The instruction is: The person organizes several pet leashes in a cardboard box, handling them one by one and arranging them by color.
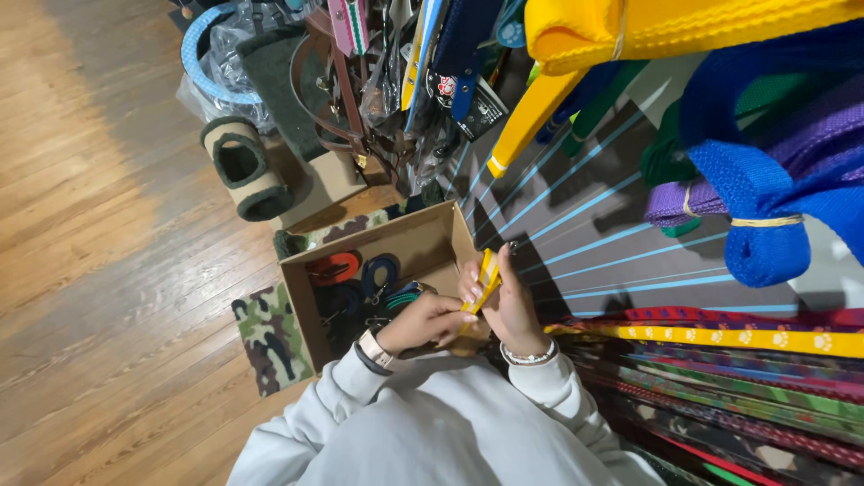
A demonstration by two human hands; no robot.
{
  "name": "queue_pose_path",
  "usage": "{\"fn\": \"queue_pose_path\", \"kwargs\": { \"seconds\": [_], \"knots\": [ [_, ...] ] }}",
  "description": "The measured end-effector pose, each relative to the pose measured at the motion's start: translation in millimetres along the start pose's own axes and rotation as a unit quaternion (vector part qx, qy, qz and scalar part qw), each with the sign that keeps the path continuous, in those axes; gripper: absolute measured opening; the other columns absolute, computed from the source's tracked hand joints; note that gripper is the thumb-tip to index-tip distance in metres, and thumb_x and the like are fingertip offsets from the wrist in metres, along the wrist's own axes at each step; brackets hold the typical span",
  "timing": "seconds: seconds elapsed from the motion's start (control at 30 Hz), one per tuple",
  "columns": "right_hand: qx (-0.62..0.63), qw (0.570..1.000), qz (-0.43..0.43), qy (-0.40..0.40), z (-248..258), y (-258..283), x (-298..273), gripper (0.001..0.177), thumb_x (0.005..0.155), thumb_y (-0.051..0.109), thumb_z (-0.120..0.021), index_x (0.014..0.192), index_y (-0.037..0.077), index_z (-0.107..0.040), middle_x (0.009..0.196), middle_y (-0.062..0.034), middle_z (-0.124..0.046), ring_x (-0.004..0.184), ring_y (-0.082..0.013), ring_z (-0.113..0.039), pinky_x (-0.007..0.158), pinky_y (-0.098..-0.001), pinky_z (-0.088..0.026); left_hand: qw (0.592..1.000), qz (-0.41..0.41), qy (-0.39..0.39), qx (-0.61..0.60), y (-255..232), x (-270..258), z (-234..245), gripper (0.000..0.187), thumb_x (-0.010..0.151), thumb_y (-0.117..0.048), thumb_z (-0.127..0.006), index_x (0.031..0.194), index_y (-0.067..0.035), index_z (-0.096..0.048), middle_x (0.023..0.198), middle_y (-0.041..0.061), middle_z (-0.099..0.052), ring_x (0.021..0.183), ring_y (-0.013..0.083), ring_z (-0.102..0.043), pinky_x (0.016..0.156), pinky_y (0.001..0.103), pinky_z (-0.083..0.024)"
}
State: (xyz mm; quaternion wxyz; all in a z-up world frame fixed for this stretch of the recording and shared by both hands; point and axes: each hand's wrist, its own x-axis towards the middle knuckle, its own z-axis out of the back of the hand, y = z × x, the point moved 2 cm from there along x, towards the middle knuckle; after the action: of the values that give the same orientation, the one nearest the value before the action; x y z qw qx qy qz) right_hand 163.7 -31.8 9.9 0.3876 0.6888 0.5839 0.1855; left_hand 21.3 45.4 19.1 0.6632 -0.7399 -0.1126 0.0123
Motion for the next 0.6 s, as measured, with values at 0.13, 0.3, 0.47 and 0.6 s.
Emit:
{"fn": "queue_pose_path", "kwargs": {
  "seconds": [0.13, 0.3, 0.47, 0.6],
  "knots": [
    [0.032, 0.999, 0.001, 0.005, -21.5, 6.6, -7.9, 0.065, 0.104, 0.068, -0.026, 0.081, 0.012, -0.049, 0.062, 0.0024, -0.037, 0.058, -0.0129, -0.046, 0.056, -0.0274, -0.041, 0.957, -0.025, -0.050, 0.284, 26.7, 8.4, 19.5, 0.026, 0.098, -0.028, -0.065, 0.075, -0.016, -0.064, 0.050, 0.000, -0.065, 0.053, 0.0280, -0.067, 0.054, 0.031, -0.052],
    [0.049, 0.995, -0.064, 0.067, -29.7, -11.5, -15.1, 0.066, 0.105, 0.066, -0.028, 0.076, 0.009, -0.048, 0.058, 0.0043, -0.033, 0.050, -0.0109, -0.043, 0.053, -0.0259, -0.040, 0.827, -0.099, -0.211, 0.512, 32.9, 17.6, 32.0, 0.007, 0.094, -0.027, -0.063, 0.088, -0.024, -0.066, 0.073, -0.004, -0.070, 0.070, 0.0203, -0.071, 0.066, 0.033, -0.054],
    [0.054, 0.986, -0.124, 0.101, -23.8, -40.5, -15.0, 0.070, 0.102, 0.072, -0.024, 0.078, 0.010, -0.047, 0.060, 0.0043, -0.032, 0.050, -0.0104, -0.041, 0.052, -0.0266, -0.038, 0.827, -0.166, -0.256, 0.472, -15.4, 27.0, 43.4, 0.015, 0.086, -0.011, -0.066, 0.098, -0.016, -0.074, 0.068, 0.004, -0.061, 0.066, 0.0281, -0.065, 0.066, 0.038, -0.054],
    [0.069, 0.980, -0.175, 0.057, -23.0, -50.0, -15.3, 0.077, 0.095, 0.083, -0.021, 0.087, 0.011, -0.048, 0.065, 0.0049, -0.036, 0.055, -0.0087, -0.043, 0.055, -0.0247, -0.038, 0.806, -0.202, -0.265, 0.488, -28.0, 24.7, 46.2, 0.032, 0.091, -0.010, -0.058, 0.116, -0.020, -0.074, 0.069, -0.001, -0.046, 0.064, 0.0221, -0.059, 0.067, 0.032, -0.051]
  ]
}}
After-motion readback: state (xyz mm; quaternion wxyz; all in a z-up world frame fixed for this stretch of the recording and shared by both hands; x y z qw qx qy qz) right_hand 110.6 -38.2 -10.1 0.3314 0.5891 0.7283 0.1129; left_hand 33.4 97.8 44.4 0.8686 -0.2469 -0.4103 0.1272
